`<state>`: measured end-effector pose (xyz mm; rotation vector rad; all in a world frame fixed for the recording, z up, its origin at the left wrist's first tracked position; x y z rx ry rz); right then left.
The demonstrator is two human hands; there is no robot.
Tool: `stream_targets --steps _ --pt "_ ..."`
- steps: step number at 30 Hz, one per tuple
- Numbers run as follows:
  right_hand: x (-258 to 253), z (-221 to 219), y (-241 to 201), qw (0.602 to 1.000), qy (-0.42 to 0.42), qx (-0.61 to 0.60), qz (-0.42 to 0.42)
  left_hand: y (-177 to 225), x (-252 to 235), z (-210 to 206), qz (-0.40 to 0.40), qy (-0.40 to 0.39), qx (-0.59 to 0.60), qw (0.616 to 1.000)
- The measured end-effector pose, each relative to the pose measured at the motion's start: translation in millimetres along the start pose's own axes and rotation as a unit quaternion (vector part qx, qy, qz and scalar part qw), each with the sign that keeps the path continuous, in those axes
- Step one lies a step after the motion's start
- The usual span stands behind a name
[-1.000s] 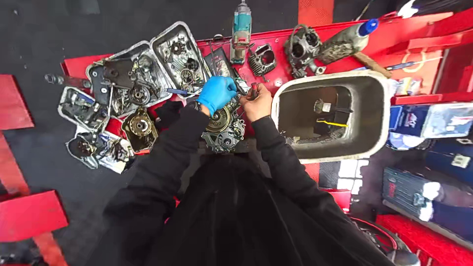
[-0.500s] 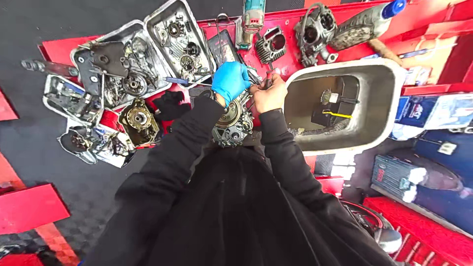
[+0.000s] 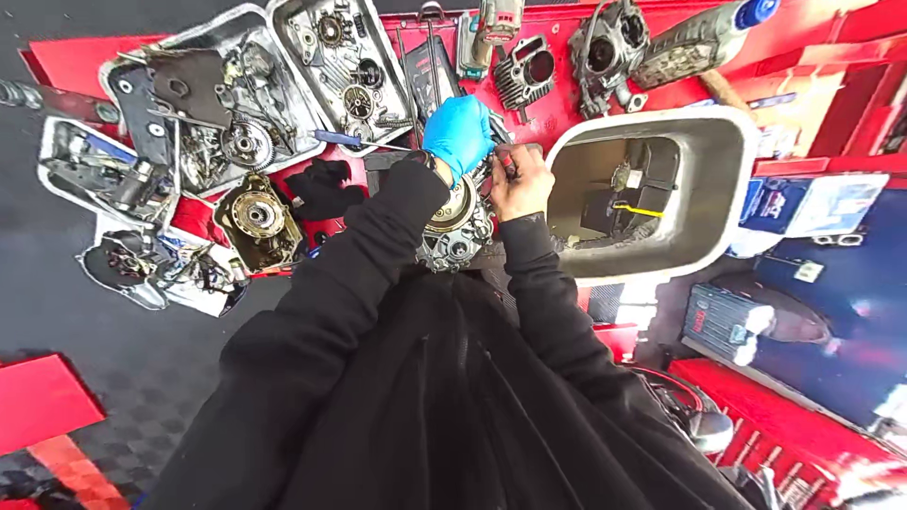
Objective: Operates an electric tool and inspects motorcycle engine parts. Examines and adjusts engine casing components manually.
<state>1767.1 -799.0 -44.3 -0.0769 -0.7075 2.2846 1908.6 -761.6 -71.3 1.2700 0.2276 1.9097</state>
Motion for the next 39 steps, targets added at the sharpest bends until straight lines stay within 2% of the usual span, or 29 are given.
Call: stream_targets --steps 8,19,24,28,32,39 --pt "-4.4 -1.3 1.9 0.999 -0.016 0.017 0.032 2.1 0.0 -1.1 -0.002 -0.006 -0.011 1.0" --pt "-12.8 1.1 10.2 0.997 -0.036 -0.021 0.065 14.8 15.1 -2.5 -0.087 0.004 -0.07 0.994" --pt "-13.3 0.8 12.2 0.996 -0.029 -0.039 0.078 14.1 15.1 -4.4 -0.043 0.003 -0.064 0.997" --pt "-13.4 0.7 15.1 0.995 -0.027 -0.051 0.083 0.7 1.8 -11.3 -0.035 0.083 -0.084 0.992" --pt "-14.7 0.2 16.6 0.995 -0.035 -0.051 0.08 13.9 10.5 -8.6 -0.01 0.02 -0.058 0.998" --pt "-17.8 1.3 19.3 0.992 -0.036 -0.068 0.096 18.0 7.2 -2.3 -0.057 -0.003 -0.074 0.996"
Point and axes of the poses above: each hand's wrist, its own x-axis away from the middle knuckle, its own z-axis out of the back of the hand, y = z × x, the point moved 10 cm from there along -x, towards the middle knuckle, and after that the axes turned 14 degrees about -y, right-handed, at the moved point
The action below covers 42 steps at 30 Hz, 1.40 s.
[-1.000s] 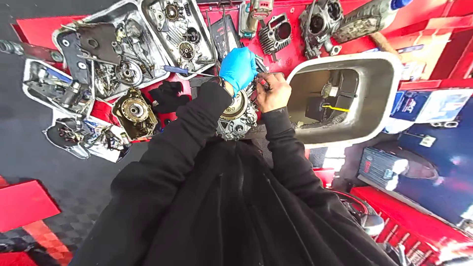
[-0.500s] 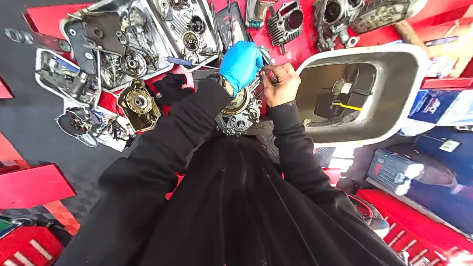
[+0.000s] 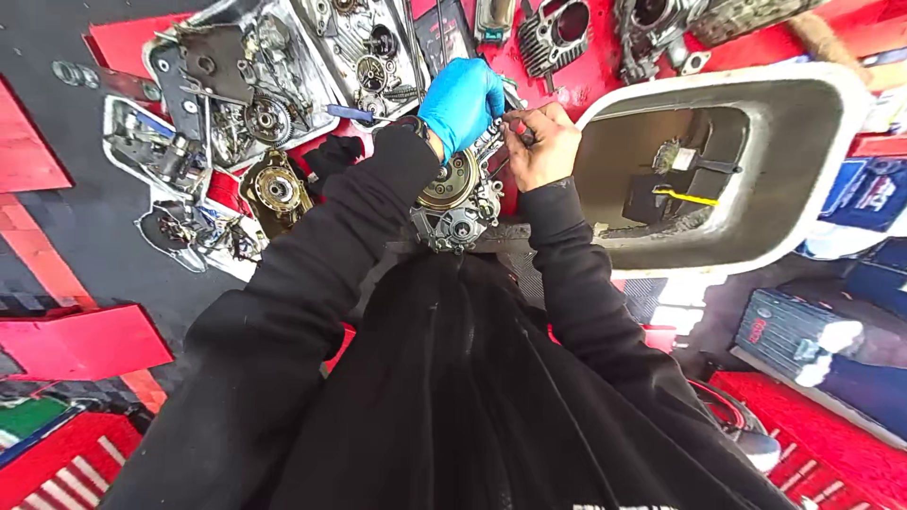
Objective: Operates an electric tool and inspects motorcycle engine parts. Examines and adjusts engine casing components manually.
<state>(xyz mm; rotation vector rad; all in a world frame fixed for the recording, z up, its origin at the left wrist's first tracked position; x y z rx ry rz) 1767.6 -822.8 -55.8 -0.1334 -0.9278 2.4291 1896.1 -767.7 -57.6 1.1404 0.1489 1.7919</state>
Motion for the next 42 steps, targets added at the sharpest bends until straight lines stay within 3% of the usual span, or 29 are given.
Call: stream_targets --steps 9,13,15,18,20,23,28,35,42 --pt "-3.6 -0.9 9.5 0.999 -0.014 -0.037 0.01 4.7 -2.4 -0.6 0.003 -0.007 -0.021 1.0" --pt "-0.8 14.5 9.4 0.986 -0.002 -0.164 0.033 0.2 -2.0 -0.9 0.013 0.001 0.0 1.0" --pt "-2.2 31.7 10.3 0.949 0.01 -0.312 0.041 -1.1 -1.8 0.4 0.021 -0.003 0.009 1.0" --pt "-19.4 48.1 2.2 0.827 -0.003 -0.557 0.071 -1.3 -2.4 -0.1 0.018 -0.009 0.014 1.0" --pt "-36.0 52.9 -7.3 0.758 -0.01 -0.646 0.095 -0.6 -2.3 0.3 0.014 -0.008 0.016 1.0" --pt "-58.7 47.2 -19.8 0.71 -0.017 -0.695 0.111 -0.1 -0.3 -0.2 0.016 -0.004 0.013 1.0" --pt "-82.3 18.4 -26.4 0.711 -0.025 -0.7 0.06 -3.0 1.3 -0.9 0.012 0.011 0.021 1.0" --pt "-93.4 -3.3 -27.6 0.749 -0.049 -0.66 0.028 -5.7 2.0 -0.5 0.005 0.007 0.038 0.999" --pt "-103.9 -16.9 -27.7 0.794 -0.084 -0.597 -0.07 -7.8 -0.8 0.4 0.014 0.009 0.039 0.999"
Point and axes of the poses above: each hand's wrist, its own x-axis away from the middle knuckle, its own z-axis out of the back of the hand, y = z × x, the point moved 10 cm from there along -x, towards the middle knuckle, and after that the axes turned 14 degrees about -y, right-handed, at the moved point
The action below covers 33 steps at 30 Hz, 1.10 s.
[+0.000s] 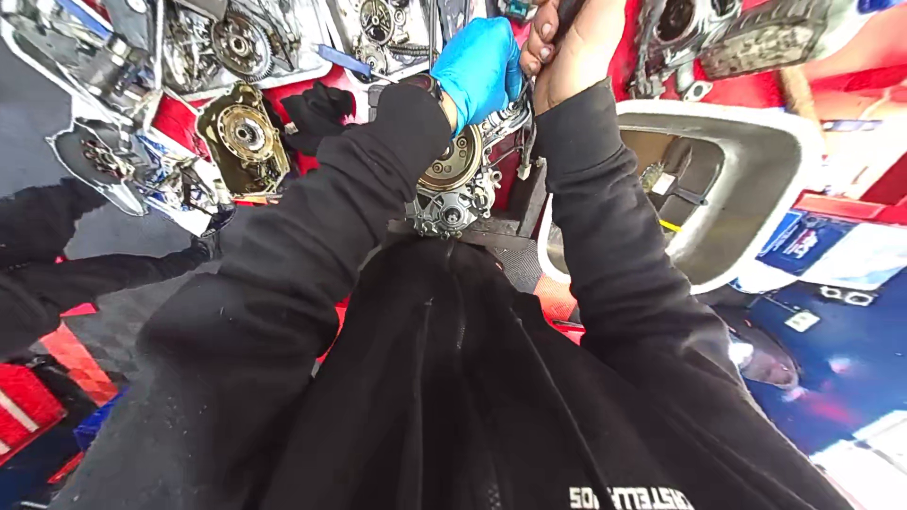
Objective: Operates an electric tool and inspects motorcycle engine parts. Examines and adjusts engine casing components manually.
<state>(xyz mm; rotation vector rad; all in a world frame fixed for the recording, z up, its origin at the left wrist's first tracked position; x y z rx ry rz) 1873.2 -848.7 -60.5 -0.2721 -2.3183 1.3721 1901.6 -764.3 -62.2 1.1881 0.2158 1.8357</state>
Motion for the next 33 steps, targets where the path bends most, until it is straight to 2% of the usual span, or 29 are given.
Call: stream_targets --steps 4,11,15,21,27,30,33 --pt "-6.8 6.2 -3.5 0.998 0.037 0.051 0.001 1.0 -1.9 1.6 -0.015 -0.001 0.0 1.0" --pt "-21.5 13.7 6.1 0.989 0.05 0.141 -0.005 0.5 -4.5 2.6 -0.027 0.002 -0.007 1.0" --pt "-13.2 11.6 -0.6 0.988 0.047 0.14 0.032 5.6 -2.9 3.4 -0.052 0.007 -0.031 0.998" --pt "0.5 6.2 -12.6 0.974 0.036 0.199 0.104 7.2 -1.4 3.8 -0.036 0.005 -0.037 0.999" --pt "6.9 4.3 -15.2 0.976 0.025 0.173 0.127 7.2 -4.9 2.1 -0.054 0.002 -0.053 0.997" --pt "15.4 -0.3 -16.1 0.977 0.001 0.152 0.149 -4.7 -16.1 -1.3 -0.096 0.079 -0.063 0.99" --pt "23.4 -7.6 -20.0 0.978 -0.009 0.124 0.167 8.8 -3.3 3.8 -0.05 0.01 -0.05 0.997"
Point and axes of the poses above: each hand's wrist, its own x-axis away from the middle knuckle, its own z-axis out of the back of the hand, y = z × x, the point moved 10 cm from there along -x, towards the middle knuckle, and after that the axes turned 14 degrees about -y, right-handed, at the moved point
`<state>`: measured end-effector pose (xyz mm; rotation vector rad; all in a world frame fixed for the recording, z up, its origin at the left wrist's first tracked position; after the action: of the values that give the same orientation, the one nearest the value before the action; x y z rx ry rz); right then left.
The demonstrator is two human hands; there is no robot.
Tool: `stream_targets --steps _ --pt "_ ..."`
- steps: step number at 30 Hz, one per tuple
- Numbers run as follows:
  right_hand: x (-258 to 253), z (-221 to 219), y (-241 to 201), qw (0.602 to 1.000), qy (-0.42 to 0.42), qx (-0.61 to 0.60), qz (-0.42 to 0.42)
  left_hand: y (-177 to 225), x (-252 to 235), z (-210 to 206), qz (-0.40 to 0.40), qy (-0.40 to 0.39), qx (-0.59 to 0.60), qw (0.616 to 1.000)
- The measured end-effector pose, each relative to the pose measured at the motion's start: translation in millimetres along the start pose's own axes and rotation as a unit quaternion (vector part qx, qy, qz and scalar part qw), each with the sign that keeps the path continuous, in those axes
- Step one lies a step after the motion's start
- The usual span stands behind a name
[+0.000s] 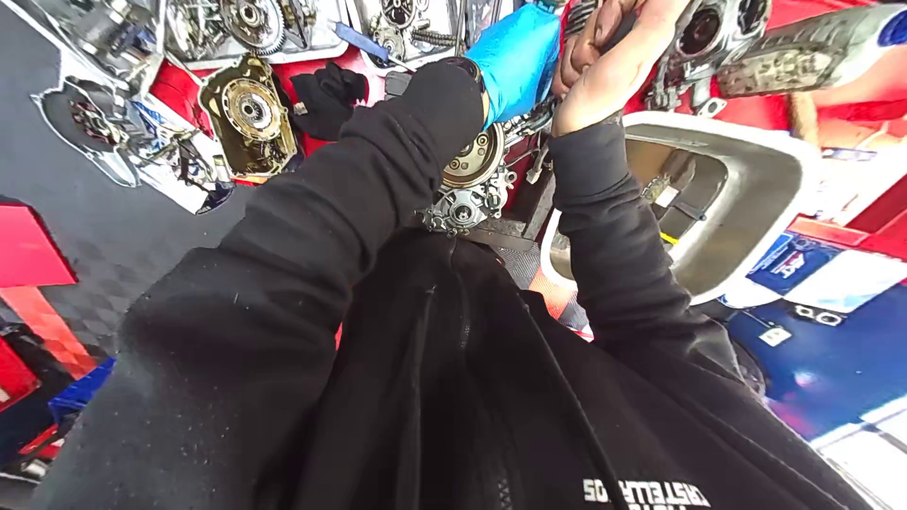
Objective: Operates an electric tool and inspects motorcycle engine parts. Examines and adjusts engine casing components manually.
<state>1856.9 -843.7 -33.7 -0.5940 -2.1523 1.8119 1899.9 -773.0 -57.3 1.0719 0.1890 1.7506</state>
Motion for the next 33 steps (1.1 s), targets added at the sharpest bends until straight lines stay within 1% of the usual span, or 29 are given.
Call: stream_targets --steps 5,9,12,15,22,24,25,26,27,30,33 --pt "15.3 -5.1 -7.7 0.993 -0.025 -0.085 0.077 3.9 2.5 2.4 0.007 -0.013 -0.005 1.0" --pt "21.8 -4.6 -9.0 0.985 -0.057 -0.138 0.091 5.2 1.2 -0.1 -0.007 -0.022 -0.009 1.0" --pt "25.7 -8.7 -11.9 0.983 -0.07 -0.139 0.099 7.3 1.1 0.5 -0.018 -0.023 -0.026 0.999" --pt "34.2 -11.7 -15.1 0.984 -0.078 -0.113 0.115 9.5 1.8 -0.2 -0.023 -0.031 -0.029 0.999" --pt "52.4 -6.3 -17.7 0.982 -0.052 -0.104 0.148 12.3 2.2 -0.5 -0.019 -0.053 -0.037 0.998" --pt "48.6 -2.2 -16.6 0.98 -0.047 -0.127 0.145 8.6 -1.0 -3.2 -0.027 -0.051 -0.034 0.998" --pt "45.3 0.0 -14.7 0.979 -0.047 -0.14 0.14 3.4 -7.5 -6.9 -0.049 -0.029 -0.034 0.998" --pt "40.8 1.4 -12.4 0.979 -0.049 -0.147 0.129 -6.2 -19.0 -12.2 -0.08 0.015 -0.041 0.996" --pt "34.3 2.7 -9.6 0.981 -0.05 -0.149 0.114 -14.2 -28.2 -16.7 -0.097 0.034 -0.038 0.994" --pt "13.7 6.2 -0.3 0.985 -0.022 -0.161 0.049 -23.8 -38.2 -23.0 -0.108 0.019 -0.029 0.994" --pt "0.7 8.1 7.2 0.986 0.009 -0.165 -0.004 -21.0 -33.9 -18.9 -0.125 0.046 -0.03 0.991"
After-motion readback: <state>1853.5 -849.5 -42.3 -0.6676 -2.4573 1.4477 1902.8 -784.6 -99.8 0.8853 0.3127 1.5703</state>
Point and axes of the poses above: each hand's wrist, its own x-axis away from the middle knuckle, its own z-axis out of the back of the hand, y = z × x, the point moved 10 cm from there along -x, towards the middle knuckle, and after that the axes turned 14 degrees about -y, right-handed, at the moved point
